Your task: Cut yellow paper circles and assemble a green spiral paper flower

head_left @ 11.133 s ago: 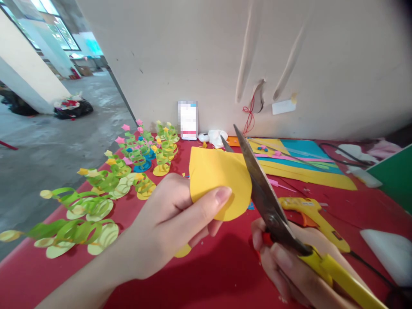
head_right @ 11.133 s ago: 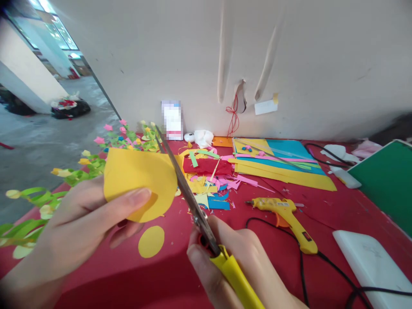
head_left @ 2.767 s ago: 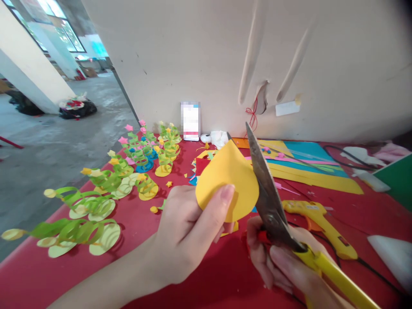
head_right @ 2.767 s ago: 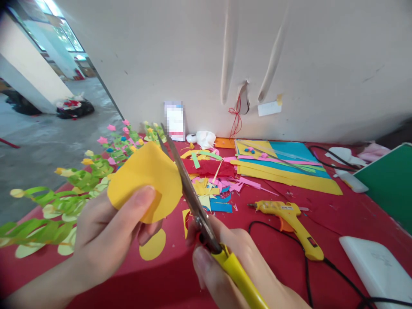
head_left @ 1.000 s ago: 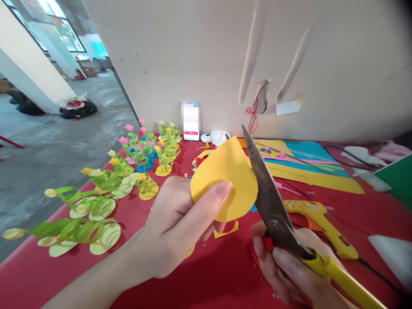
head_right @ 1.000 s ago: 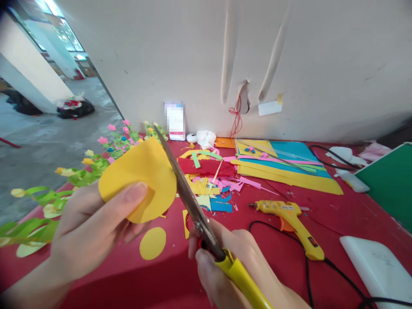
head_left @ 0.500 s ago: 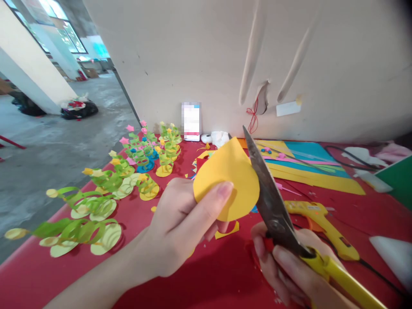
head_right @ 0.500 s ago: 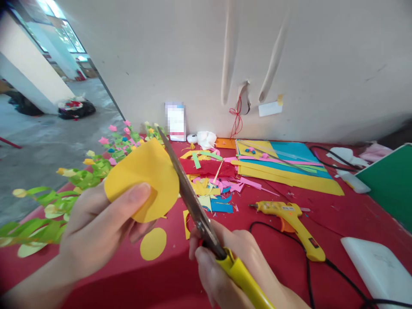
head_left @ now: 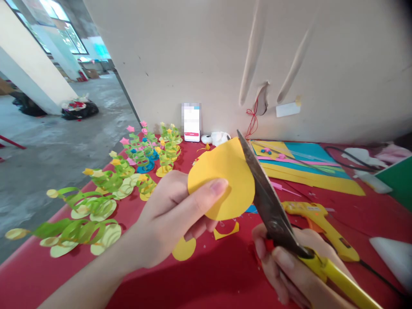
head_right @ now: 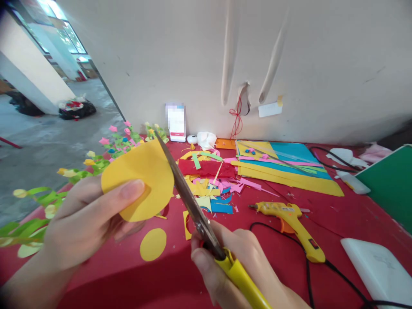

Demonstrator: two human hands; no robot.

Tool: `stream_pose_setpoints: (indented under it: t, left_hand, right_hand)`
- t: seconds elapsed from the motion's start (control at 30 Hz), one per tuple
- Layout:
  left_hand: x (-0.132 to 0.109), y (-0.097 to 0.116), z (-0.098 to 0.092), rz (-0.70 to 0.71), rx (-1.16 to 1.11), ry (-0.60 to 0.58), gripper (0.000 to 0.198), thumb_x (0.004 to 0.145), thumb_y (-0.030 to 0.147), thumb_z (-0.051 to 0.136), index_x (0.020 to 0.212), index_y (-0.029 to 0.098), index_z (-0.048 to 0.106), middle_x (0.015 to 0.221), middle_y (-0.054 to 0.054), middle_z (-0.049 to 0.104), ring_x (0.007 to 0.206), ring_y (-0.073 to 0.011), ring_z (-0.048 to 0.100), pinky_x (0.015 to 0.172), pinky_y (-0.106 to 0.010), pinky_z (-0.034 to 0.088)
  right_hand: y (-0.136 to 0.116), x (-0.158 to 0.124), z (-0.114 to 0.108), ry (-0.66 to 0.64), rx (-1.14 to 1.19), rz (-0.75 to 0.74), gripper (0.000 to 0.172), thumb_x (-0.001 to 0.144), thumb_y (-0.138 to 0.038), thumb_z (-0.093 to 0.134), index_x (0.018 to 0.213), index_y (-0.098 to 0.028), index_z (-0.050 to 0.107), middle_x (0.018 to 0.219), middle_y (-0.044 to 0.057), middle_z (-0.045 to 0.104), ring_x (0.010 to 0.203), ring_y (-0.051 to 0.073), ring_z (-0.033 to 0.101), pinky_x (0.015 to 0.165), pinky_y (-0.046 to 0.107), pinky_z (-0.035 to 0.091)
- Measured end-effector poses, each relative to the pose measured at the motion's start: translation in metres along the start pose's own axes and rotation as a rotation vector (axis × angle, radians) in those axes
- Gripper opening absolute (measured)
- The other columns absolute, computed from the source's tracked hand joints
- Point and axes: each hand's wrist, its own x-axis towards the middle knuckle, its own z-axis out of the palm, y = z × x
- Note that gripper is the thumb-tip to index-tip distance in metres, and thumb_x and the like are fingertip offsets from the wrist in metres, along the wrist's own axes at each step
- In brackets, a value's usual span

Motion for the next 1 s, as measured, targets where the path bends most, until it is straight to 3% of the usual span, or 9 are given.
stream_pose_setpoints:
  t: [0.23,0.43,0.7,1.0]
  left_hand:
    - [0.003,0.003,-0.005,-0.077,-0.047,-0.042,0.045,0.082,0.041,0.044,0.045,0.016,0.043,0.037,0.003,0.04,0.032,-0.0054,0.036,0.031,-0.02,0.025]
    - [0.004,0.001,-0.009,-0.083,-0.074,-0.083,0.043,0.084,0.036,0.043,0.046,0.016,0.041,0.038,0.004,0.039,0.032,-0.0036,0.032,0.031,-0.018,0.022]
    - [0.006,-0.004,-0.012,-0.035,-0.134,-0.079,0.042,0.085,0.031,0.044,0.046,0.015,0.039,0.038,0.005,0.038,0.033,-0.0025,0.032,0.032,-0.016,0.022]
    - [0.009,-0.006,-0.018,-0.125,-0.201,-0.087,0.041,0.083,0.03,0.047,0.046,0.013,0.045,0.039,0.005,0.04,0.032,-0.0014,0.034,0.032,-0.014,0.023]
  right_hand:
    - [0.005,-0.002,0.001,0.088,-0.035,-0.026,0.03,0.081,-0.044,0.04,0.066,-0.02,0.052,0.037,-0.005,0.042,0.03,0.006,0.034,0.027,0.018,0.023]
    - [-0.005,0.003,-0.007,0.012,-0.137,-0.031,0.024,0.079,-0.037,0.043,0.065,-0.019,0.052,0.042,-0.002,0.047,0.034,0.008,0.041,0.029,0.018,0.028]
    - [-0.008,0.002,-0.005,0.032,-0.138,0.012,0.024,0.08,-0.035,0.04,0.066,-0.019,0.051,0.036,-0.003,0.044,0.031,0.008,0.039,0.028,0.018,0.03]
    - [-0.005,0.002,-0.005,0.075,-0.148,-0.036,0.031,0.081,-0.044,0.039,0.063,-0.021,0.048,0.034,-0.005,0.04,0.027,0.008,0.036,0.03,0.021,0.032]
